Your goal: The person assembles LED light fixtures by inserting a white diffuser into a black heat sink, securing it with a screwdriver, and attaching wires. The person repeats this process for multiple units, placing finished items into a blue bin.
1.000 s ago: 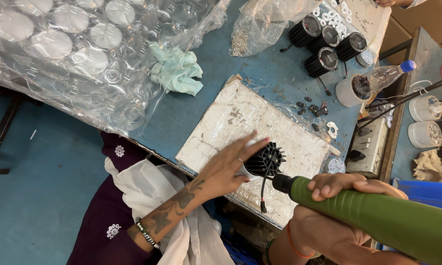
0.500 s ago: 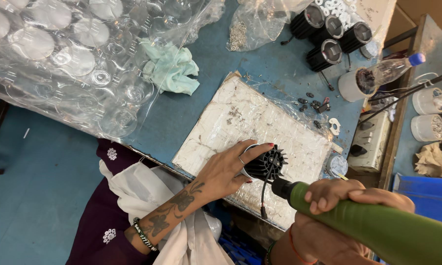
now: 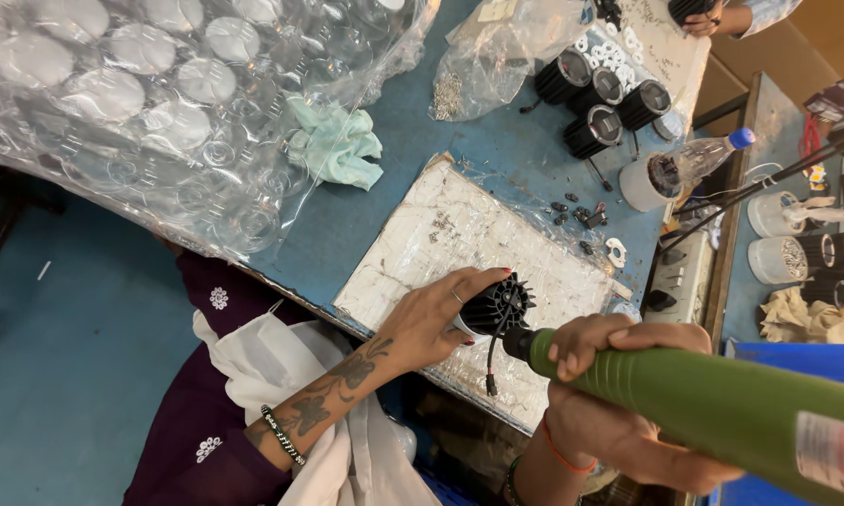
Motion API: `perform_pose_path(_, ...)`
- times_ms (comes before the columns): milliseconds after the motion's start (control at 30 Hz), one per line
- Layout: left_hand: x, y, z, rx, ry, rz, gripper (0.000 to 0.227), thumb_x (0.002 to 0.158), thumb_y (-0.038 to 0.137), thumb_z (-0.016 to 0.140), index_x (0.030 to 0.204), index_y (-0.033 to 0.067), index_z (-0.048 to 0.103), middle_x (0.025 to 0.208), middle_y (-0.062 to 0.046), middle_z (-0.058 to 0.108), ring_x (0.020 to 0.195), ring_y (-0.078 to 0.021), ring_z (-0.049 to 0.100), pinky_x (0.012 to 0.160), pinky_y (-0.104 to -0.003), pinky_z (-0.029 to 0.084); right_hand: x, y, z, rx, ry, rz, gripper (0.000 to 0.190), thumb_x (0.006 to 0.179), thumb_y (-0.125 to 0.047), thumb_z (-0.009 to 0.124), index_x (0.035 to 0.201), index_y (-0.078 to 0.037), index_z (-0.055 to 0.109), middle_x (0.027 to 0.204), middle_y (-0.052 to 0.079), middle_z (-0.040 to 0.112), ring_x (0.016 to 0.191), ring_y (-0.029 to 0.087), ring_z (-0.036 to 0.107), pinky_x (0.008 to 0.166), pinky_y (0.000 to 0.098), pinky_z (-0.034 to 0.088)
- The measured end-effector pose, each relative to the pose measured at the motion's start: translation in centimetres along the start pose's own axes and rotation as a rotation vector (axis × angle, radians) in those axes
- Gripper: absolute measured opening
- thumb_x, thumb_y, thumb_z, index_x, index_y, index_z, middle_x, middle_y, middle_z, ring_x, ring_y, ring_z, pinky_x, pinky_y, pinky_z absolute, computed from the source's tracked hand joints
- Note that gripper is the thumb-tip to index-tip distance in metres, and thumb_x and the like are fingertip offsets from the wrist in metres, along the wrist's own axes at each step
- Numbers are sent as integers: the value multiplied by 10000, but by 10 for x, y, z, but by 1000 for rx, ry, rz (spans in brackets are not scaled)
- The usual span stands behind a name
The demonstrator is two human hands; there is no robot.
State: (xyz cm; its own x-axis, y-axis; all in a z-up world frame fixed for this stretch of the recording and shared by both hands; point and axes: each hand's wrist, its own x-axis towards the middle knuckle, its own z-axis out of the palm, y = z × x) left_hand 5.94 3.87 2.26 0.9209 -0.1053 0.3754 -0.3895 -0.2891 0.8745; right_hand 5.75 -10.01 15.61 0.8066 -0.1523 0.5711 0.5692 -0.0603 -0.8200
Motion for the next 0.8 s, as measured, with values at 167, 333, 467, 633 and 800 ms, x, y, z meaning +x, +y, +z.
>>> perform_pose_path(167, 0, 6, -4, -28, 33, 46, 992, 715, 54, 826, 1555, 283, 350, 1407, -78, 597, 1199, -338, 640, 941, -418, 570, 8, 0, -4, 83, -29, 3, 1031, 763, -997, 301, 917, 19, 376, 530, 171, 384, 433, 251, 401, 378, 347, 369)
perform_pose_path(333, 0, 6, -4, -25, 43, 51, 979, 721, 58, 831, 1549, 284, 358, 1387, -82, 604, 1196, -341, 643, 953, -422, 569, 11, 5, -5, 8, -26, 7, 1008, 797, -979, 281, 941, 15, 370, 541, 171, 378, 399, 228, 396, 383, 327, 368)
perform_pose_path(467, 2, -2, 0, 29, 2, 9, 1001, 718, 64, 839, 1553, 299, 341, 1365, -96, 590, 1171, -344, 651, 912, -430, 577, 9, 22, -14, -3, -35, -93, 971, 836, -950, 320, 957, 11, 390, 493, 150, 386, 396, 235, 427, 369, 356, 398)
perform_pose_path(633, 2, -10, 4, 70, -20, -8, 1020, 711, 33, 827, 1556, 310, 328, 1422, -131, 551, 1147, -356, 658, 852, -429, 596, 5, 42, -26, 82, -80, -107, 924, 818, -916, 413, 1036, -19, 378, 510, 142, 429, 405, 216, 445, 358, 339, 396)
perform_pose_path(800, 2, -3, 2, 50, -15, -5, 1015, 720, 73, 842, 1561, 312, 325, 1392, -98, 576, 1170, -340, 652, 888, -421, 586, 3, 28, -26, 85, -102, -113, 945, 804, -942, 376, 996, -17, 392, 487, 128, 451, 401, 222, 465, 365, 351, 416)
